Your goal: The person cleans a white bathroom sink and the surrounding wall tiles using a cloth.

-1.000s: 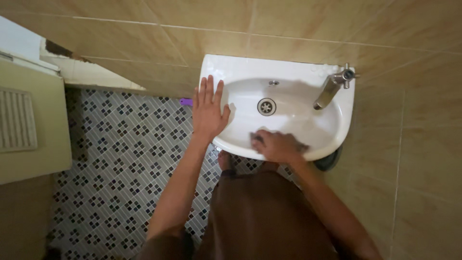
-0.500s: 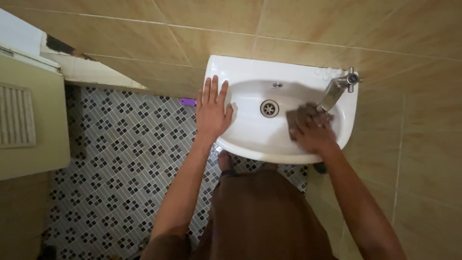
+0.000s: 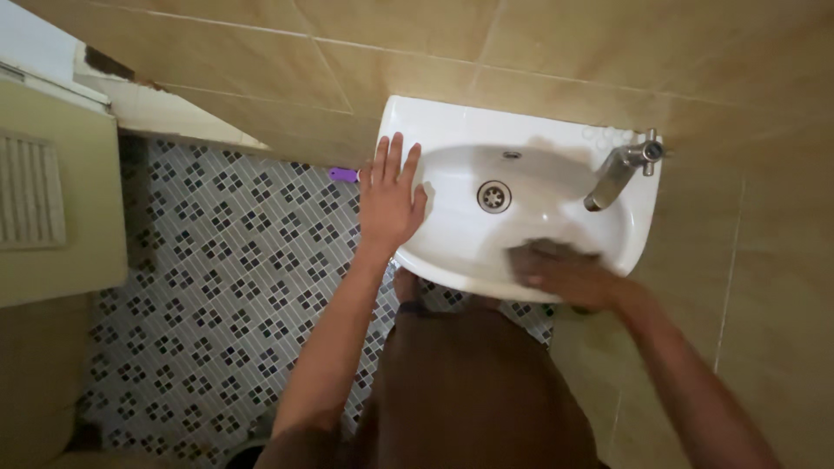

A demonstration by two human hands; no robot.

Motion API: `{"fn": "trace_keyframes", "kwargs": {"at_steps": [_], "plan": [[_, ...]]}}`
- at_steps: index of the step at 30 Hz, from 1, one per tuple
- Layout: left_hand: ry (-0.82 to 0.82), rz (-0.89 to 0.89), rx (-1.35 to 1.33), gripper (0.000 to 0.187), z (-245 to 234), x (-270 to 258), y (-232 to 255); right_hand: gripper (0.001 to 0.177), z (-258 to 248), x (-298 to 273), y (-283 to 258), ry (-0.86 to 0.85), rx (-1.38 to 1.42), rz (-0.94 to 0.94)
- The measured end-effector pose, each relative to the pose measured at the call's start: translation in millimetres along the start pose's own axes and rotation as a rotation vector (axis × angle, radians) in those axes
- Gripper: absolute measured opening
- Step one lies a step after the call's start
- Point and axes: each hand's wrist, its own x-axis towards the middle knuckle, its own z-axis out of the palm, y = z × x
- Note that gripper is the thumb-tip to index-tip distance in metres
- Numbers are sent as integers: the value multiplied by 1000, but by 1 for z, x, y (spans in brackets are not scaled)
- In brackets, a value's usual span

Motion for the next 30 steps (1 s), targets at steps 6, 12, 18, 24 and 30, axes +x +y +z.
{"fn": "trace_keyframes", "kwargs": {"at_steps": [6,12,18,24,30], "plan": [[-30,-5,35,69,1,4,-1,77,11,47,23,151,-276,275],[-61,7,76,74,3,6,-2,80,-8,125,-69,-242,187,307],[-33,-2,59,74,1,4,-3,86,-26,58,-113,-37,623,-376],[-30,18,86,74,1,5,0,78,-36,-27,-43,-174,627,110],[-55,7,83,74,-1,6,1,99,-19,31,-66,-149,409,198]]}}
